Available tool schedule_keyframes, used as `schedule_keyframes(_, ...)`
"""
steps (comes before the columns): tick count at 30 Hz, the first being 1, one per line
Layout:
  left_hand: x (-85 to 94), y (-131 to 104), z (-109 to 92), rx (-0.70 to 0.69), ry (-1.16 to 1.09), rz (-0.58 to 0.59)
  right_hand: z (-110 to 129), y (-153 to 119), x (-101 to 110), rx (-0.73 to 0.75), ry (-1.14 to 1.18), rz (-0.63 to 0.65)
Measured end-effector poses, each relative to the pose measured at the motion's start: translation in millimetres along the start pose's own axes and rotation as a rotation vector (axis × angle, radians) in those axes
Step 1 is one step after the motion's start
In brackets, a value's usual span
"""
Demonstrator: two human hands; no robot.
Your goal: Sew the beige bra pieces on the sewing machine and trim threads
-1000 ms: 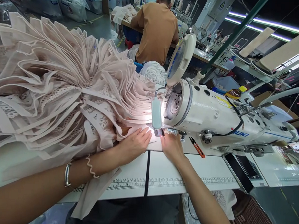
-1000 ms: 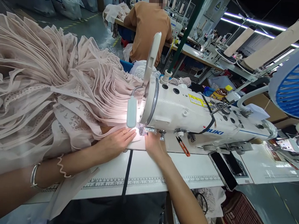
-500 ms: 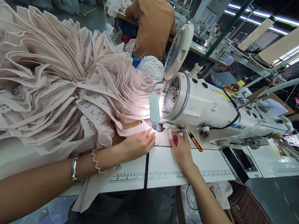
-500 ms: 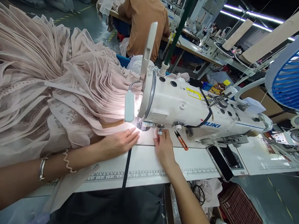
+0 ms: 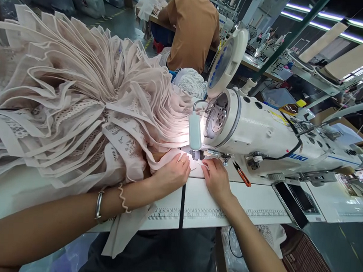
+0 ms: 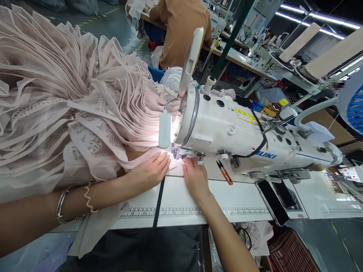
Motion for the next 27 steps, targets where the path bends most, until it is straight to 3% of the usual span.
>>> schedule_keyframes(4, -0.9, -3, 0, 0.005, -0.042, -0.045, 3, 6, 4, -0.039, -0.071, 0.103)
schedule_keyframes(8, -3.8, -3, -6, 0.036, -0.139, -0.049, 8, 22, 11, -0.262, -0.215, 0.331)
schedule_keyframes(13, -11.3, -1, -2, 0.053, -0.308, -0.099, 18, 42, 5, -0.424, -0.152, 0.459)
schedule_keyframes(17, -21.7, -1, 13, 0.367, -0.712, -0.084, 27, 40, -8, -0.463, -0.063, 0.416)
schedule_keyframes(19, -22.8, -3, 14, 0.438, -0.902, -0.109, 29, 35, -10, -0.484, -0.078, 0.375)
schedule_keyframes(22, -16.2, -4, 4, 0.270, -0.915, -0.141, 27, 31, -11, -0.492, -0.033, 0.355)
schedule_keyframes(24, -11.1, -6, -5, 0.143, -0.766, -0.115, 26, 29, -10, -0.481, 0.007, 0.342)
schedule_keyframes(27, -7.7, -8, -11, 0.063, -0.527, -0.067, 24, 29, -9, -0.442, 0.023, 0.303)
Point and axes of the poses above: each hand's wrist, its own y-axis towards the middle knuckle, its own x-axis out of the back of the hand, z = x × y, the point moved 2 cm from there along y, towards the middle knuckle, and after that the axes turned 15 degrees about y, right-handed, at the moved point
